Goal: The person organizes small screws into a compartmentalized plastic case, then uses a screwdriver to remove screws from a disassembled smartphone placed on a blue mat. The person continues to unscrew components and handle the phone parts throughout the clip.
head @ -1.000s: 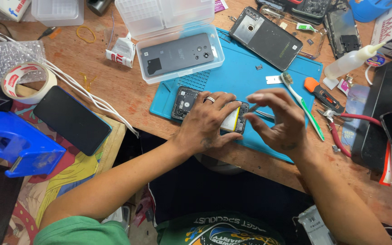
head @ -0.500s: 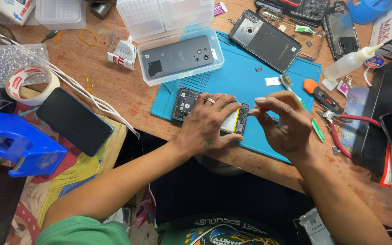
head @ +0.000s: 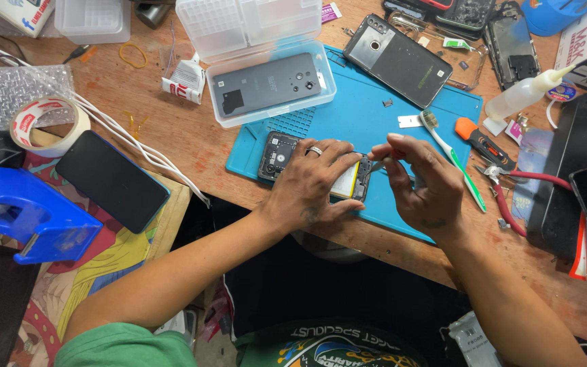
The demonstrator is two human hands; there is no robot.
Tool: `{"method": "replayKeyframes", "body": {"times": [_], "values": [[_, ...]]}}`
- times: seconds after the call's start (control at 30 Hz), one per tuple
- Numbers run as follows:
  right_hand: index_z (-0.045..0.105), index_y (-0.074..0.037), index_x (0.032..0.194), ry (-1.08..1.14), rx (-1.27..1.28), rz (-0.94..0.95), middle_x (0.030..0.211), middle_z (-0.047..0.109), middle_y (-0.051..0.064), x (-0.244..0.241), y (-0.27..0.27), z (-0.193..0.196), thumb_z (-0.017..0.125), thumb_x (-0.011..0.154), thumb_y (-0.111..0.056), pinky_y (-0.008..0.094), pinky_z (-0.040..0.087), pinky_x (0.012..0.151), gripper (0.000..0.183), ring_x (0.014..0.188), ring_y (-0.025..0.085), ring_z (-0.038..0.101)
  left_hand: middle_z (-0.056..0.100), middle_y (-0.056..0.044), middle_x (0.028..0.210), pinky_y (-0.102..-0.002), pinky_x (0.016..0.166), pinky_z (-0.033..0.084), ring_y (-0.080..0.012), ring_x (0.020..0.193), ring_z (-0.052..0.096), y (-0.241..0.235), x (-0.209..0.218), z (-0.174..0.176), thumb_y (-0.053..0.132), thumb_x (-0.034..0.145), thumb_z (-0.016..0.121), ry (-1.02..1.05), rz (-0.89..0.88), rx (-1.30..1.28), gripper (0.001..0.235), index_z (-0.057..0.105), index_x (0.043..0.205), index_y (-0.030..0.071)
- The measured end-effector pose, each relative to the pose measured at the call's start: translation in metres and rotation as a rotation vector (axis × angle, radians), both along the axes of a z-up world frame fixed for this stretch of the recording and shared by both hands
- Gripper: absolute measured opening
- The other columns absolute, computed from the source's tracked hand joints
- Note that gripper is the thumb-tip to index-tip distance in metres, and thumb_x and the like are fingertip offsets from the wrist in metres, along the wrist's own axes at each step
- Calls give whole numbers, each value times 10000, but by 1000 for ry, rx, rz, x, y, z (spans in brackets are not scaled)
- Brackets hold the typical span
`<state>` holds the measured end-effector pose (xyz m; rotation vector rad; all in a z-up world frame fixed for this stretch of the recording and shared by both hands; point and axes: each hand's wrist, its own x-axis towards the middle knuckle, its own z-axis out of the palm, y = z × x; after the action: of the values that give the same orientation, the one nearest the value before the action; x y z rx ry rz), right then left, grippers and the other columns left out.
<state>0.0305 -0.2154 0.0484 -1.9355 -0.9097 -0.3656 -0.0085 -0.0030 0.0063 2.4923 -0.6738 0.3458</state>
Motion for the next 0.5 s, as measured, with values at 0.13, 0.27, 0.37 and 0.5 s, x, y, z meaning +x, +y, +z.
{"method": "replayKeyframes", "body": {"times": [0.13, 0.27, 0.37, 0.5], "values": [[635, -38, 1244, -87, -11, -2, 1058, 633, 166, 0, 1, -1, 828, 885, -64, 330, 600, 815, 408, 945, 230, 691, 603, -136, 1333, -453, 1123, 338, -283, 1266, 579, -1, 0, 1, 642, 775, 768, 9, -2, 0, 824, 615, 1341, 63], [647, -54, 1251, -55, -10, -40, 1055, 654, 140, -2, 2, -2, 808, 950, -34, 310, 620, 811, 342, 929, 219, 712, 600, -151, 1326, -462, 1120, 336, -296, 1252, 577, -1, 1, 0, 649, 766, 778, 11, 2, -1, 834, 615, 1326, 53], [606, -20, 1307, -13, -21, -23, 1092, 677, 123, -1, 0, -2, 728, 994, -2, 315, 623, 838, 337, 954, 218, 729, 600, -148, 1334, -461, 1126, 339, -295, 1260, 579, -1, 0, -1, 650, 770, 774, 5, 6, -3, 835, 615, 1332, 54], [608, -18, 1256, -66, -20, -13, 1048, 658, 152, 0, 1, -3, 783, 900, -48, 335, 605, 823, 398, 937, 229, 695, 602, -144, 1340, -459, 1134, 341, -290, 1264, 583, -1, 0, -3, 649, 775, 768, 0, 4, -2, 828, 616, 1338, 62]]}}
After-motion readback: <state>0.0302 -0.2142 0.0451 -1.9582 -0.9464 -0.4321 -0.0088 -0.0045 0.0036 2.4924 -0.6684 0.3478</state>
